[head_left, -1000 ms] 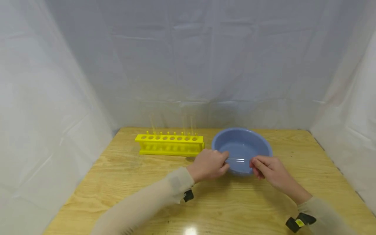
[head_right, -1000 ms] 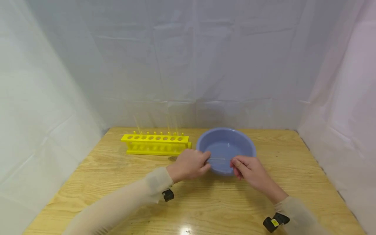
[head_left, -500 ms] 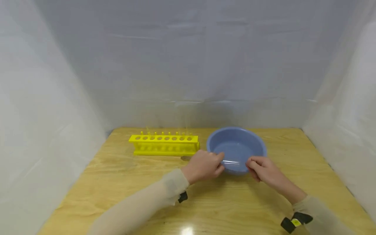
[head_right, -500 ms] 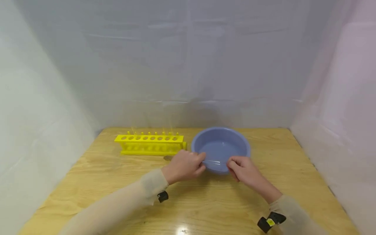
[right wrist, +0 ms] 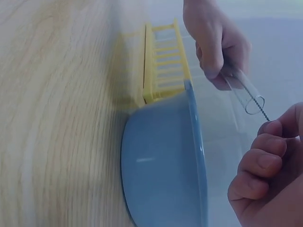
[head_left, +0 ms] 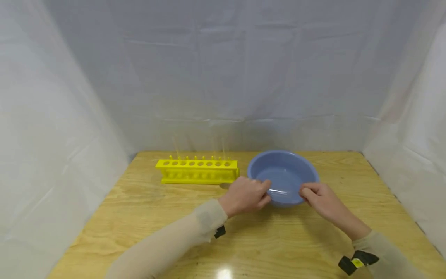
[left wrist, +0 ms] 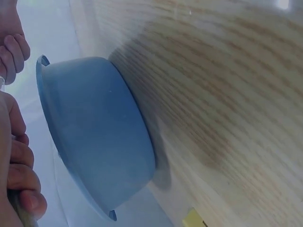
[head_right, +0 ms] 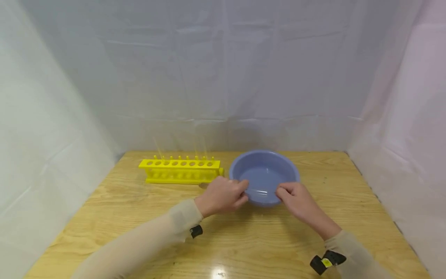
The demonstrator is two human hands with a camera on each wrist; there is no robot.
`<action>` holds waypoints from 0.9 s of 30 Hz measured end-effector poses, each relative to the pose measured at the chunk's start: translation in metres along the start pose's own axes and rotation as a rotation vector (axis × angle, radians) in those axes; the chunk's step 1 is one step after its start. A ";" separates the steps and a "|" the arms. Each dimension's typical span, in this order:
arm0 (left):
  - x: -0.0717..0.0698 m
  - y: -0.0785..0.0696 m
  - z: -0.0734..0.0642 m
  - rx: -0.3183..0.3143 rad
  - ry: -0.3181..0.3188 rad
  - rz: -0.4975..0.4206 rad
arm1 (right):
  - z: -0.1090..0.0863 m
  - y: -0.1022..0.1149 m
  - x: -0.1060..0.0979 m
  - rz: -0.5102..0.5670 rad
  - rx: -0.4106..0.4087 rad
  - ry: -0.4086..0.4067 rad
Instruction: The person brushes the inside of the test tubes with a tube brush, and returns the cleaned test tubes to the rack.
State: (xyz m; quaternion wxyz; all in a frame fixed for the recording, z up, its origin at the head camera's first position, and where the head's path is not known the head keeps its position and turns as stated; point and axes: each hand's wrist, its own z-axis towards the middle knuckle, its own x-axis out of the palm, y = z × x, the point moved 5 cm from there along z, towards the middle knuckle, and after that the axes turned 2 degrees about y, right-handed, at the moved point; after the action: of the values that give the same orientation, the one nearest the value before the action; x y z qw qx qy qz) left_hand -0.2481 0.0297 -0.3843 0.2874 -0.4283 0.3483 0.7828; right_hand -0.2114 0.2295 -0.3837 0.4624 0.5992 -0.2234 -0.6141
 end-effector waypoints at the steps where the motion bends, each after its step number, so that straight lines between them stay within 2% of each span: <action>1: -0.001 0.000 0.000 0.003 -0.006 0.003 | -0.001 0.000 -0.002 -0.017 -0.015 -0.003; 4: -0.001 -0.001 0.002 -0.003 -0.008 -0.005 | -0.002 -0.001 -0.006 -0.044 -0.054 -0.010; 9: 0.000 -0.001 0.005 0.011 0.014 -0.040 | -0.007 -0.006 -0.015 -0.053 -0.076 -0.022; 13: 0.004 0.009 0.000 -0.031 0.066 -0.082 | -0.019 -0.017 -0.038 -0.042 -0.009 -0.080; 17: 0.007 0.020 -0.008 -0.070 0.110 -0.077 | -0.031 -0.027 -0.062 -0.048 0.054 -0.108; 21: 0.007 0.022 -0.010 -0.045 0.092 -0.080 | -0.035 -0.030 -0.072 -0.065 0.045 -0.077; 27: 0.007 0.022 -0.011 -0.052 0.075 -0.095 | -0.043 -0.032 -0.087 -0.078 0.060 -0.089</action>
State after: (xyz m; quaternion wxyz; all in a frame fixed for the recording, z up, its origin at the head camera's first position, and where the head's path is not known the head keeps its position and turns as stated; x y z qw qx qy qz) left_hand -0.2625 0.0086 -0.3878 0.2999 -0.4806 0.3174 0.7605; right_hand -0.1928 0.3294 -0.3721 0.4096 0.5932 -0.2388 -0.6506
